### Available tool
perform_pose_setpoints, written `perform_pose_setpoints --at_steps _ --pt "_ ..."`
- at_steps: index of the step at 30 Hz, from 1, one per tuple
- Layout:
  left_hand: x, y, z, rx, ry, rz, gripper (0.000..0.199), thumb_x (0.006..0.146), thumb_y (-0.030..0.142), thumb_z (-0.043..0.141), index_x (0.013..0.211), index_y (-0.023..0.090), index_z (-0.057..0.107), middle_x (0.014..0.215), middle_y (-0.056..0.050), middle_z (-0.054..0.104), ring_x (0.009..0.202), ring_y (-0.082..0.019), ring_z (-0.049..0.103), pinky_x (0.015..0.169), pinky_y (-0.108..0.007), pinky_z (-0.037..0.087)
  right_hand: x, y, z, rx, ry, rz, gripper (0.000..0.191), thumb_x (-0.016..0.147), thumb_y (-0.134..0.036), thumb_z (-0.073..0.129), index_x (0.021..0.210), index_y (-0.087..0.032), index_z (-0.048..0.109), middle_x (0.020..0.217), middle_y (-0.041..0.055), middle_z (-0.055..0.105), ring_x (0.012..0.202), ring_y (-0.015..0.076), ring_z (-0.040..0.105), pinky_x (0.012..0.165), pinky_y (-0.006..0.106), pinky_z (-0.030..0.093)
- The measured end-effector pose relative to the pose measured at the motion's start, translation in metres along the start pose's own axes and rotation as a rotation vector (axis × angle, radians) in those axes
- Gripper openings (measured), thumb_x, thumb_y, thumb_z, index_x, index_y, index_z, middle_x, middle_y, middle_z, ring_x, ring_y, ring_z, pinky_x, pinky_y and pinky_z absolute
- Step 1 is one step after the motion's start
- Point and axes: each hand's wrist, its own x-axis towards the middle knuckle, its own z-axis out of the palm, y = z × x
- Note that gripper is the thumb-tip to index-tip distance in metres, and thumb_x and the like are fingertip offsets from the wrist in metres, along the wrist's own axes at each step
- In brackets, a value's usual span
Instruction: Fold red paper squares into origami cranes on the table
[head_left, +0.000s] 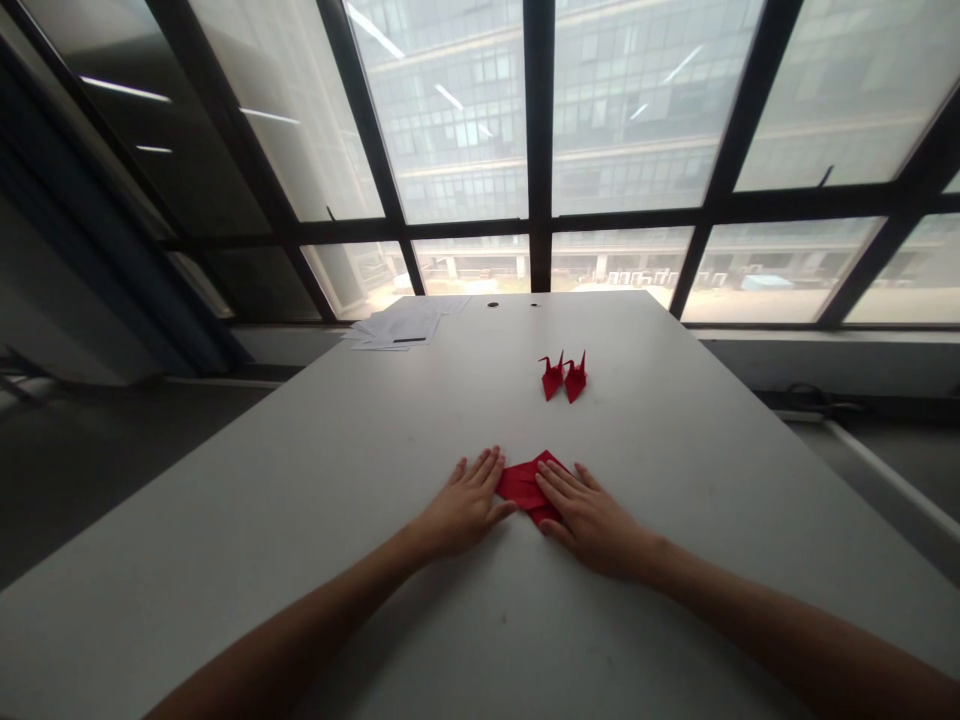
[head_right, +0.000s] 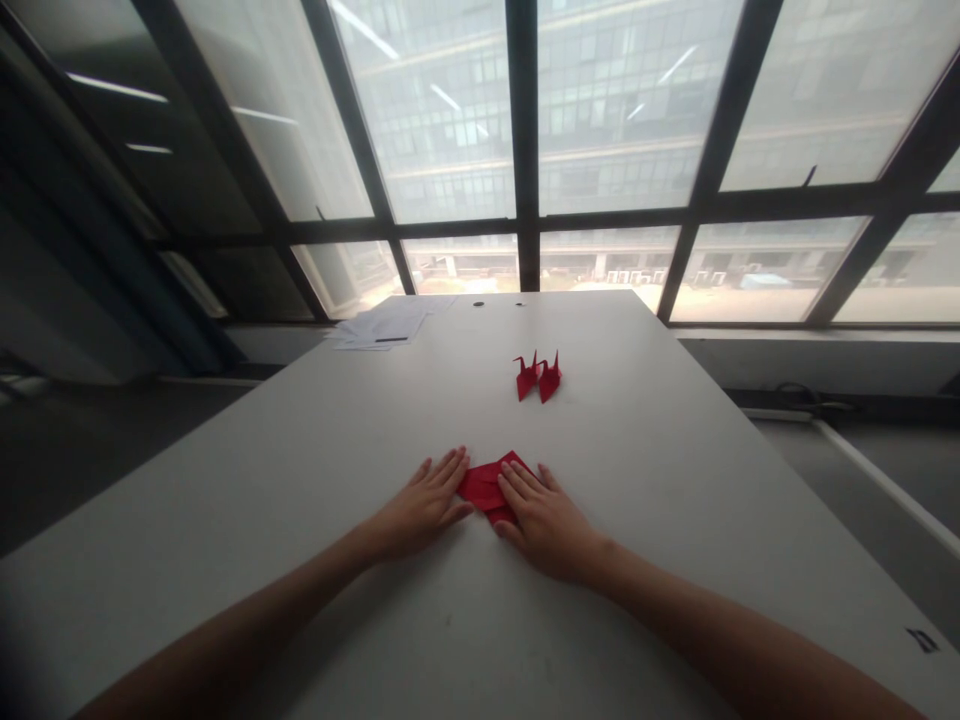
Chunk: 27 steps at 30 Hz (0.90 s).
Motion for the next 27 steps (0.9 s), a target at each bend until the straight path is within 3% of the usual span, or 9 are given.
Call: perform_pose_setpoints --at_steps 4,6,9,11,16,21,24,27 --pt "0.011 -0.011 0.006 -0.063 0.203 -0.078 0.065 0.103 0.053 0.027 0.153 0.012 0.03 0.158 -0.017 0.028 0.149 -0.029 0.02 0.119 -0.052 0.021 0.001 0.0 0.001 0.009 0.016 0.005 0.063 0.101 -0.047 0.036 0.154 -0.014 0.027 0.159 0.0134 0.028 0.15 0.0238 0.018 0.122 0.051 0.011" --pt "0.014 -0.009 0.006 -0.113 0.276 0.035 0.057 0.104 0.045 0.031 0.152 0.015 0.032 0.158 -0.012 0.031 0.149 -0.024 0.021 0.121 -0.046 0.023 0.001 0.001 0.001 0.014 0.024 0.007 0.062 0.101 -0.046 0.036 0.154 -0.014 0.028 0.158 0.0137 0.03 0.149 0.0234 0.019 0.122 0.05 0.012" --pt "0.013 0.001 0.002 -0.166 0.24 0.287 0.052 0.103 0.038 0.039 0.152 0.023 0.033 0.156 -0.007 0.037 0.147 -0.02 0.029 0.121 -0.041 0.027 0.0 0.001 0.002 0.03 0.053 0.005 0.062 0.1 -0.043 0.04 0.154 -0.016 0.027 0.158 0.0125 0.031 0.149 0.023 0.021 0.121 0.05 0.015" --pt "0.011 0.008 0.001 -0.178 0.193 0.368 0.053 0.101 0.037 0.045 0.152 0.026 0.034 0.156 -0.006 0.038 0.145 -0.022 0.032 0.121 -0.043 0.028 0.0 0.001 0.003 0.037 0.09 0.003 0.062 0.099 -0.039 0.044 0.154 -0.018 0.027 0.159 0.0111 0.03 0.149 0.0228 0.022 0.121 0.049 0.018" --pt "0.011 0.011 0.0 -0.175 0.165 0.362 0.053 0.101 0.038 0.046 0.151 0.026 0.036 0.157 -0.006 0.035 0.147 -0.025 0.029 0.12 -0.046 0.028 0.002 0.008 0.006 0.07 0.295 0.099 0.052 0.097 -0.027 0.045 0.148 -0.017 0.04 0.152 0.0119 0.042 0.141 0.0236 0.038 0.116 0.044 0.03" --pt "0.011 0.009 -0.001 -0.164 0.122 0.363 0.056 0.101 0.041 0.045 0.153 0.026 0.031 0.16 -0.007 0.028 0.148 -0.026 0.024 0.121 -0.047 0.024 0.008 0.025 0.003 0.223 0.473 0.262 0.036 0.094 -0.026 0.047 0.127 -0.017 0.06 0.123 0.0132 0.066 0.117 0.026 0.057 0.104 0.044 0.043" --pt "0.01 0.008 -0.001 -0.159 0.104 0.358 0.057 0.101 0.043 0.043 0.154 0.026 0.03 0.161 -0.007 0.025 0.149 -0.027 0.023 0.121 -0.048 0.023 0.01 0.031 -0.008 0.502 0.46 0.401 0.033 0.091 -0.027 0.051 0.119 -0.014 0.064 0.118 0.0139 0.068 0.107 0.0246 0.064 0.098 0.041 0.049" --pt "0.01 0.009 -0.002 -0.161 0.101 0.363 0.056 0.102 0.044 0.041 0.154 0.027 0.029 0.161 -0.006 0.024 0.149 -0.027 0.022 0.121 -0.048 0.022 0.009 0.031 -0.025 0.828 0.366 0.492 0.031 0.088 -0.028 0.056 0.115 -0.014 0.064 0.115 0.0131 0.069 0.102 0.023 0.066 0.092 0.037 0.052"
